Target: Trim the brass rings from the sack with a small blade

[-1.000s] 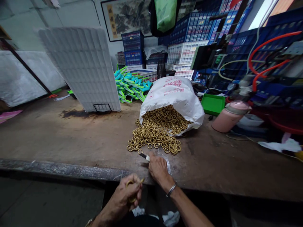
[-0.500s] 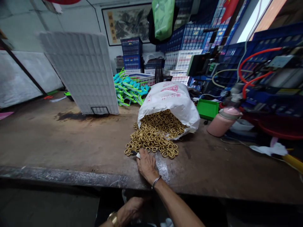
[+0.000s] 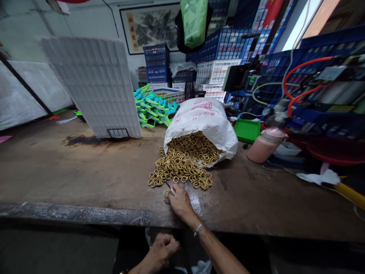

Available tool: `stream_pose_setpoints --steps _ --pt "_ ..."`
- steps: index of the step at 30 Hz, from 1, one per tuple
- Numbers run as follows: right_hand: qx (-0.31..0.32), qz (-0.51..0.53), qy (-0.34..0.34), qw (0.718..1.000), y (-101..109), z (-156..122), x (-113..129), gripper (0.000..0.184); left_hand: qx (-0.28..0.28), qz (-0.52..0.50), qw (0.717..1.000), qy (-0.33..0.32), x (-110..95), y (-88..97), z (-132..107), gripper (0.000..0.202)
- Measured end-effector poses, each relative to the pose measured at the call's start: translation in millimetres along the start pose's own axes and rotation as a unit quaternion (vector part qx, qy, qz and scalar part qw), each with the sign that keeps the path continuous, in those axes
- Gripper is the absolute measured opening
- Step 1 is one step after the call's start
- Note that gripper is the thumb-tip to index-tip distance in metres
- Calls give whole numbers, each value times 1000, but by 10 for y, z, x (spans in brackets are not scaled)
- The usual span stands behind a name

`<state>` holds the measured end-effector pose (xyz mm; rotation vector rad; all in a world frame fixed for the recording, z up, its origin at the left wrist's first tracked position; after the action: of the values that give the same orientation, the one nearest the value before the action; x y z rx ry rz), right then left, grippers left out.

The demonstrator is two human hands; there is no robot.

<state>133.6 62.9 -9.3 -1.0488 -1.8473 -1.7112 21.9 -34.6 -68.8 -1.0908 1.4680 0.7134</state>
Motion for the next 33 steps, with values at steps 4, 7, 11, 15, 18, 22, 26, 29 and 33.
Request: stream_pose_setpoints --steps 4,7,11,15,18,22,26,29,33 --pt "128 150 -89 976 80 -99 -112 6 -57 45 993 -93 -307 54 -34 26" --pt "220 221 -167 936 121 -229 -152 8 -125 88 966 -210 -557 191 19 21" --pt "286 260 -204 899 182 -393 -98 9 -89 172 934 -298 -744 286 128 32" --pt "320 276 -211 881 175 -472 -73 11 3 196 928 -316 -779 260 186 23" --pt "316 256 -208 890 122 -486 -102 10 -17 157 950 -270 -742 263 200 19" --pt "228 213 -107 944 122 -480 -77 22 -56 107 967 -226 -717 256 206 17" --pt "158 153 -36 975 154 -453 -35 24 -60 106 964 -237 -769 209 208 16" --pt "132 127 -39 982 146 -404 -60 22 -60 60 976 -198 -781 188 210 15" --pt "151 139 -32 978 145 -376 -73 23 -24 -79 992 -92 -750 165 202 24"
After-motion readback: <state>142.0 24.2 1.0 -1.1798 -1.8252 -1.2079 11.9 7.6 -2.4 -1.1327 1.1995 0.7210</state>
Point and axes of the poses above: each hand's wrist, its own z-axis towards the middle knuckle, its own y-axis out of the back of the hand, x = y × z, the point moved 2 cm from there along z, towards the middle knuckle, and after that the axes turned 15 degrees about -y, right-handed, at the moved point
